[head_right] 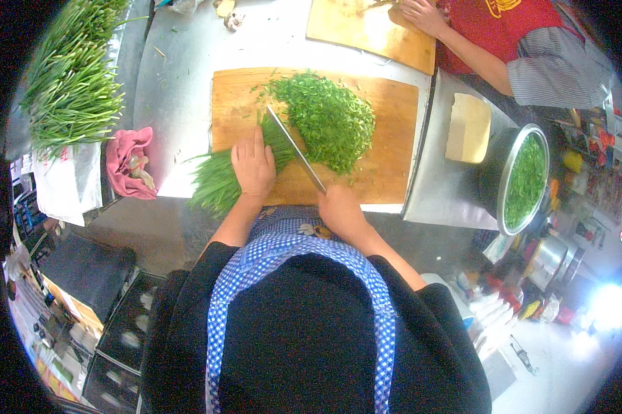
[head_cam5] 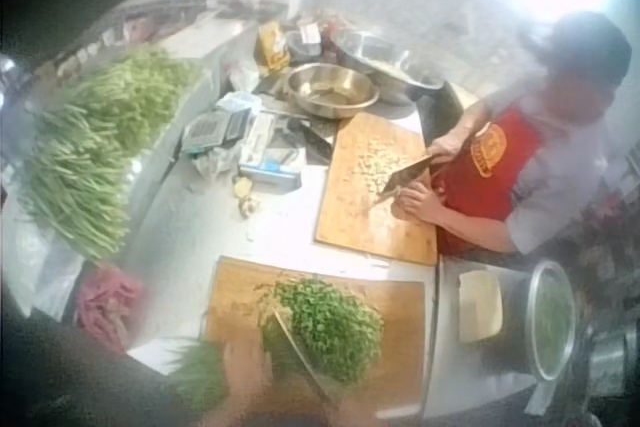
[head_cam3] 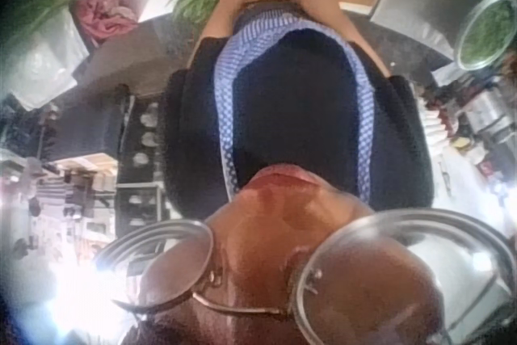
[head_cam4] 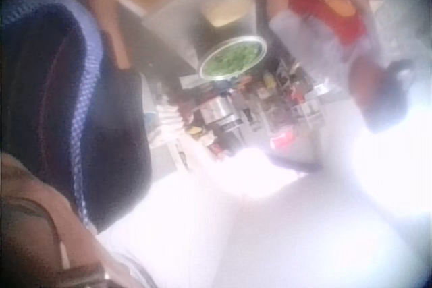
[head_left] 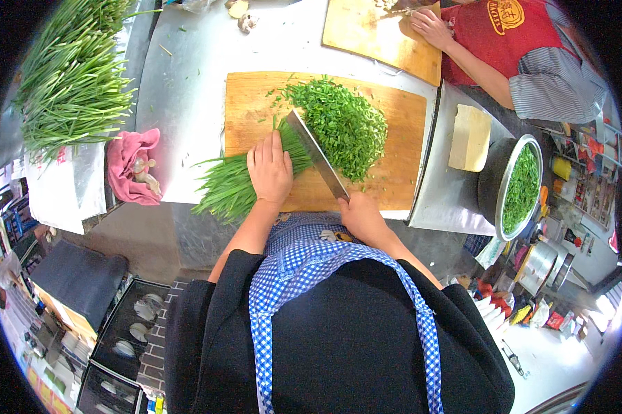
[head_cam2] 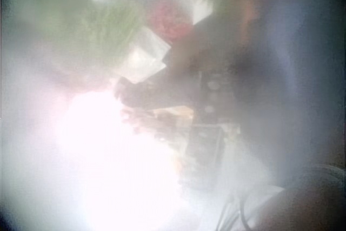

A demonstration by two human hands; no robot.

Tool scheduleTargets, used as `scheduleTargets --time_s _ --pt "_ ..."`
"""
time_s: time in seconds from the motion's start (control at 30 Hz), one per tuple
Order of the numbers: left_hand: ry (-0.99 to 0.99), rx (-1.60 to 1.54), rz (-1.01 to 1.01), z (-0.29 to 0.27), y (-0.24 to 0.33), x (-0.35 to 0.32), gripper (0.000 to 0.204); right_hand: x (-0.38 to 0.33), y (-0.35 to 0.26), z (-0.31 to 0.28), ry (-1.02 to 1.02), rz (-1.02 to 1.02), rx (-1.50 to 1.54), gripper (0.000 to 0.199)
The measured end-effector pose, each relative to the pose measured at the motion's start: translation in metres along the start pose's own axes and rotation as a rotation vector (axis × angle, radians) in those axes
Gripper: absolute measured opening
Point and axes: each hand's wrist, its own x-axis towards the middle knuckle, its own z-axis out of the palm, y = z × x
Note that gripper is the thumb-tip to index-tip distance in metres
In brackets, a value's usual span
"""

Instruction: The person removes a large bundle of chives from a plastic bag, sorts through them on a counter, and then finely chops them with a cleaver on a wooden cutting board.

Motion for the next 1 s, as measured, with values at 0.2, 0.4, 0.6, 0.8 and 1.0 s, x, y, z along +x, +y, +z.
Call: scheduleTargets --time_s 0.2,0.4,0.6,0.8,1.0 --pt "0.101 0.05 -0.012 0.012 0.001 0.002 0.045 0.067 -0.024 0.019 0.088 -0.088 0.069 0.028" --pt "0.118 0.018 -0.031 0.012 0.0 0.003 0.047 0.083 -0.014 0.027 0.159 -0.161 0.254 0.025" --pt "0.164 0.021 -0.072 0.013 0.001 -0.001 0.047 0.017 -0.022 -0.008 0.068 -0.114 0.076 0.028" --pt "0.136 0.046 -0.029 0.011 0.002 0.001 0.045 0.038 -0.015 0.019 -0.014 -0.046 -0.097 0.024" --pt "0.128 0.014 -0.027 0.011 0.002 0.001 0.043 0.092 -0.055 0.029 0.155 -0.194 0.012 0.024"
